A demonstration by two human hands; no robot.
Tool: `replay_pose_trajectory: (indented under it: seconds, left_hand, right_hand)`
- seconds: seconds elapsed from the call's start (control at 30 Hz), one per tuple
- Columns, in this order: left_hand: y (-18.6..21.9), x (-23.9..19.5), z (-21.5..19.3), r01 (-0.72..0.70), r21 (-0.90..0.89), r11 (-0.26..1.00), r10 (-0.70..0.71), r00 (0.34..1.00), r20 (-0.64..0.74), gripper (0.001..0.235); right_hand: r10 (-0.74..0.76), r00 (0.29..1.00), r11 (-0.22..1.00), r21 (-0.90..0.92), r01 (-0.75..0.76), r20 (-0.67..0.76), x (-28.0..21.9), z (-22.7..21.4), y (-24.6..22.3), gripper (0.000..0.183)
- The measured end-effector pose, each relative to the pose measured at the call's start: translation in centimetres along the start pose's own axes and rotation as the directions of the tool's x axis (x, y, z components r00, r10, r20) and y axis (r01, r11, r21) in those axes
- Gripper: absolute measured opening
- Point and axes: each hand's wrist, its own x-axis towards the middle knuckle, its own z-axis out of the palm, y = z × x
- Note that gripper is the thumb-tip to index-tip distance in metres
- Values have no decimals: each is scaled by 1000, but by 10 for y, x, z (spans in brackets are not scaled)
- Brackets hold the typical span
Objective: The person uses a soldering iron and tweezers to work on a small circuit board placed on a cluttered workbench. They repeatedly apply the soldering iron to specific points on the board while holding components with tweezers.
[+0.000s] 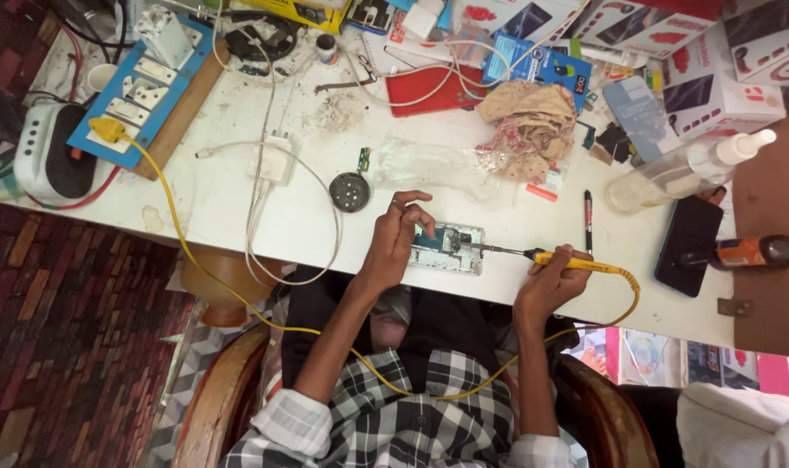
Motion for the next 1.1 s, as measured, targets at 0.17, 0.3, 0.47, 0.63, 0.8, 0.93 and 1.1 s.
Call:
replay_pose_trajectory:
  seconds: [0.17, 0.3, 0.47, 0.63, 0.8, 0.93, 1.1]
  left_hand:
    - [-12, 0, -2, 55, -84, 995, -56, 998, -8, 27]
    - [-18, -1, -3, 103, -93, 990, -104, 995, -10, 26]
    - [-21, 2, -1, -9, -145, 989, 12, 1000, 19, 31]
    - [-21, 0, 0, 6, -137, 991, -3, 1000, 24, 34]
    - [-13, 2, 1, 17, -140, 990, -19, 1000, -8, 33]
    - [-6, 4, 0, 66, -24, 998, -66, 998, 5, 34]
    - [1, 10, -3, 49, -12, 999, -49, 999, -15, 59]
  right_hand:
    - [-14, 1000, 998, -54, 15, 14, 0, 1, -2, 11]
    - [-10, 999, 997, -71, 12, 39, -1, 0, -4, 13]
    - [-17, 999, 998, -60, 19, 33, 1, 2, -2, 17]
    - [-38, 998, 998, -57, 41, 45, 2, -1, 0, 15]
    - [-18, 999, 993, -114, 23, 47, 0, 0, -4, 19]
    - [-7, 999, 995, -97, 11, 33, 1, 1, -3, 20]
    - [-16, 999, 997, -74, 19, 49, 3, -1, 0, 18]
